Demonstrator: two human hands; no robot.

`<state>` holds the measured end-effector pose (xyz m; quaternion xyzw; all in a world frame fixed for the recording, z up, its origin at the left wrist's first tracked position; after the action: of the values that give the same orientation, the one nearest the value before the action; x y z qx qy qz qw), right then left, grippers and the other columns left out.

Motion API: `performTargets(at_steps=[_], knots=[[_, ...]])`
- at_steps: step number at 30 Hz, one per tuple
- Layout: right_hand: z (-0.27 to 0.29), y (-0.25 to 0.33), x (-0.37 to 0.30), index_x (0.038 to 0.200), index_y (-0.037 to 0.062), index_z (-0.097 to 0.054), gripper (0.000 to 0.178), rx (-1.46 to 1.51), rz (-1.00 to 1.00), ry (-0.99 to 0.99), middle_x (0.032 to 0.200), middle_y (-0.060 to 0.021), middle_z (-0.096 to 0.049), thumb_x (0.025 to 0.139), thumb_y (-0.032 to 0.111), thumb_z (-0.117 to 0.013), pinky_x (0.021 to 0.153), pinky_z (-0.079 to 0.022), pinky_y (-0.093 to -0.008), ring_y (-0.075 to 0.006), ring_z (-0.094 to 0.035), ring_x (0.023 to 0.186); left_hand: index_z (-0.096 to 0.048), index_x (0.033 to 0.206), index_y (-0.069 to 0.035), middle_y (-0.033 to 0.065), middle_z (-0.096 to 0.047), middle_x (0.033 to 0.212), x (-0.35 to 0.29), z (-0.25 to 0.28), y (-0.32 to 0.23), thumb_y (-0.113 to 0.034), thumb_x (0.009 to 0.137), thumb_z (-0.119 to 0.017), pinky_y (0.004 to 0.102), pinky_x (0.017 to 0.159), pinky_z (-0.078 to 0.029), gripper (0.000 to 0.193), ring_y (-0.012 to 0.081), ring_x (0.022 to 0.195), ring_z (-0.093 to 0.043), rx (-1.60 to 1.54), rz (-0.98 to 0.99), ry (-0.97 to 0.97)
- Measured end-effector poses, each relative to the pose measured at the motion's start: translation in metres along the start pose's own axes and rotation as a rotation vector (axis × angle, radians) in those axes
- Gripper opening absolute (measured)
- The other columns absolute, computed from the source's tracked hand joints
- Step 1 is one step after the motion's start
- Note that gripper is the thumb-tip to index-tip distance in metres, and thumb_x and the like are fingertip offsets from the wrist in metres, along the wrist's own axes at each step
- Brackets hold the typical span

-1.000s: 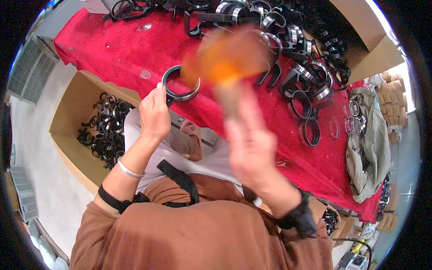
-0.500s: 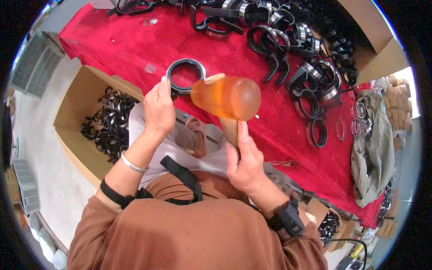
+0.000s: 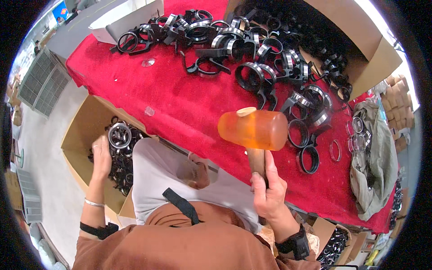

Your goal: The recorder is using a rubber mallet to secure circular plastic components together on a red table.

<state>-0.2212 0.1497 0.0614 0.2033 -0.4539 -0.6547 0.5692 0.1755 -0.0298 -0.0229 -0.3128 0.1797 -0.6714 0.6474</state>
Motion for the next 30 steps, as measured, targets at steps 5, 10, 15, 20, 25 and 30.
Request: performTargets(at_steps=[5, 10, 15, 20, 25, 30], knots=[[-0.001, -0.01, 0.005, 0.138, 0.0005, -0.029, 0.054, 0.159, -0.058, -0.055, 0.071, -0.0035, -0.057, 0.086, 0.003, -0.046, 0.052, -0.044, -0.0214, -0.0072, -0.05, 0.054, -0.06, 0.101, -0.003, 0.0127, -0.057, 0.103, 0.025, -0.016, -0.133, -0.017, 0.08, -0.057, 0.0408, 0.096, -0.035, 0.025, 0.0288, 0.104, -0.051, 0.229, -0.674, -0.308], [0.0, -0.014, 0.007, 0.137, -0.0002, -0.03, 0.053, 0.235, -0.103, -0.044, 0.072, -0.0029, -0.057, 0.086, 0.002, -0.046, 0.051, -0.043, -0.0207, -0.0066, -0.049, 0.054, -0.062, 0.098, -0.006, 0.0071, -0.057, 0.102, 0.061, -0.089, -0.251, -0.016, 0.078, -0.051, 0.0585, 0.099, -0.027, 0.025, 0.022, 0.116, -0.045, 0.676, -1.263, -0.417], [0.001, -0.011, 0.007, 0.137, -0.0027, -0.025, 0.052, 0.154, -0.031, 0.041, 0.07, -0.0034, -0.052, 0.089, 0.008, -0.04, 0.049, -0.041, -0.0201, -0.0069, -0.047, 0.054, -0.064, 0.086, -0.009, 0.0023, -0.059, 0.089, 0.124, -0.096, -0.256, -0.017, 0.077, -0.053, 0.0628, 0.091, -0.028, 0.016, 0.0202, 0.096, -0.051, 1.049, -1.035, -0.068], [0.002, -0.01, 0.008, 0.137, -0.0023, -0.026, 0.052, 0.209, -0.102, 0.012, 0.069, -0.0036, -0.052, 0.09, 0.011, -0.041, 0.048, -0.041, -0.0199, -0.007, -0.047, 0.053, -0.059, 0.079, -0.003, 0.0046, -0.057, 0.073, 0.147, -0.052, -0.268, -0.032, 0.09, -0.05, 0.0327, 0.071, -0.043, 0.033, 0.015, 0.072, -0.054, 0.101, -0.676, 0.621], [-0.002, -0.004, 0.012, 0.137, -0.002, -0.028, 0.05, 0.4, -0.207, -0.001, 0.071, -0.0017, -0.051, 0.09, 0.008, -0.043, 0.047, -0.04, -0.0188, -0.0058, -0.046, 0.053, -0.055, 0.079, -0.005, 0.0012, -0.055, 0.068, 0.106, -0.038, -0.218, -0.032, 0.094, -0.044, 0.0239, 0.057, -0.043, 0.034, 0.0083, 0.063, -0.053, -0.373, -0.336, 0.755], [-0.012, -0.004, 0.006, 0.137, -0.0025, -0.027, 0.053, 0.395, -0.268, 0.087, 0.079, -0.0041, -0.054, 0.089, 0.006, -0.046, 0.051, -0.042, -0.0194, -0.0064, -0.049, 0.059, -0.055, 0.087, -0.004, 0.005, -0.058, 0.077, 0.013, -0.058, -0.145, -0.03, 0.096, -0.039, 0.0285, 0.072, -0.044, 0.032, 0.0147, 0.074, -0.056, -0.842, 0.066, 0.728]])
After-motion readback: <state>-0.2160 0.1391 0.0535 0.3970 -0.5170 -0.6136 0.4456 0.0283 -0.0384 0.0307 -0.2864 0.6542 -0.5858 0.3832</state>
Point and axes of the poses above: each hand's wrist, its own x-axis towards the middle knuckle, its own z-axis out of the back of the hand, y = z × x, the point moved 2 cm from there along x, towards the middle knuckle
